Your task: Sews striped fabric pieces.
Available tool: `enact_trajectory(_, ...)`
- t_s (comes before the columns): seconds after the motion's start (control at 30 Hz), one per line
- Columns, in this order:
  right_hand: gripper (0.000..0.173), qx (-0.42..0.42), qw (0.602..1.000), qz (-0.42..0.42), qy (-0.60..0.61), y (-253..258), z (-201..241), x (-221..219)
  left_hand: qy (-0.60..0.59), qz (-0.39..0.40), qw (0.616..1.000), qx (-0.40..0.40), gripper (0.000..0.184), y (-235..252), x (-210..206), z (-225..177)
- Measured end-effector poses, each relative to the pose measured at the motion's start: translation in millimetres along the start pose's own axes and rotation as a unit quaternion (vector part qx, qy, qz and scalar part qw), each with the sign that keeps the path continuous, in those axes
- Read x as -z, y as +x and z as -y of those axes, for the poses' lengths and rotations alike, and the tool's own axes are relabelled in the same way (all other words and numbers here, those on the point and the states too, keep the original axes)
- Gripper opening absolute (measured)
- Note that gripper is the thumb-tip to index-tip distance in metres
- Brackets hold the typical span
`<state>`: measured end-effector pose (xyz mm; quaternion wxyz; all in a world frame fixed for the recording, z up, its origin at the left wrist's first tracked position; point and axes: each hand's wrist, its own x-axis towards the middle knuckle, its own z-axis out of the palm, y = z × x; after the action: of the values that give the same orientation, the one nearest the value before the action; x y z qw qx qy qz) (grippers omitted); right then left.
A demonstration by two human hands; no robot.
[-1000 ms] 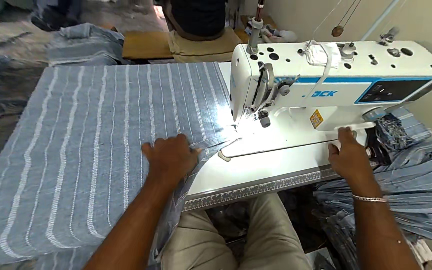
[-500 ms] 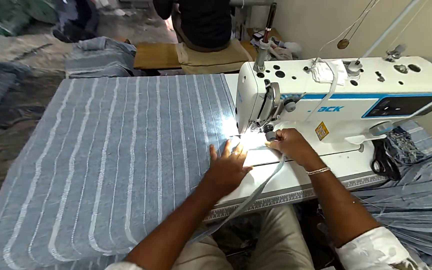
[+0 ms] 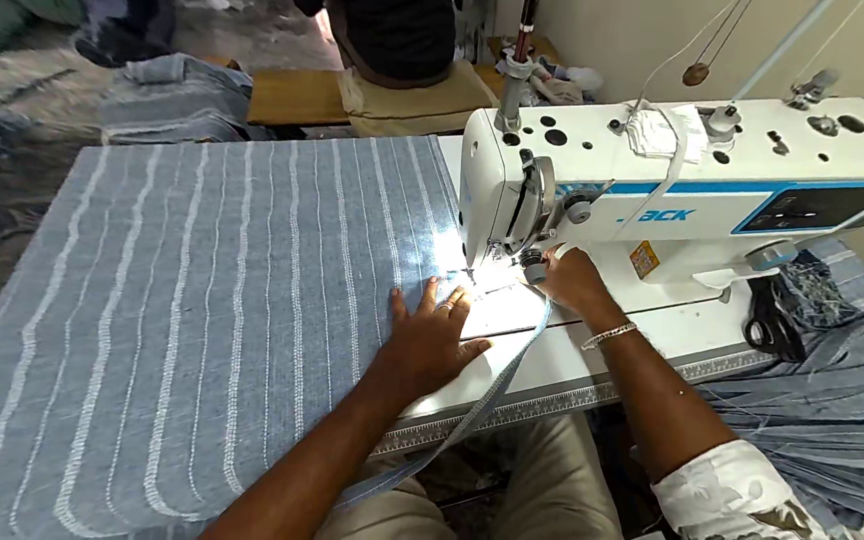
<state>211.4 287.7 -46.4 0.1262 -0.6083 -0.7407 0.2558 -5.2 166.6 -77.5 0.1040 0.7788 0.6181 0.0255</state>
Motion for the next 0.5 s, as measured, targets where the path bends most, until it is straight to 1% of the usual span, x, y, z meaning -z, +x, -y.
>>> enact_trajectory(0.1,0.016,-0.001,1.0,-0.008,0.006,-0.9,0.7,-1.7,0.005,0.011,1.0,0.007,0.079,-0.9,2.3,2.1)
enact_trajectory(0.27,0.021,0.007,1.0,0.006,0.016,3.0,-5.6,-3.6,0.008,-0.002,1.0,0.022,0.085,-4.4,1.9,0.5)
enact_trajectory(0.4,0.02,0.005,1.0,-0.007,0.018,1.1,-7.0,-5.6,-0.001,0.039,0.999,0.027,0.097,4.1,4.3,0.1)
enact_trajectory(0.5,0.02,-0.005,0.999,-0.034,0.006,-1.2,-2.3,-6.6,-0.009,0.059,0.998,0.02,0.097,11.2,12.1,3.3)
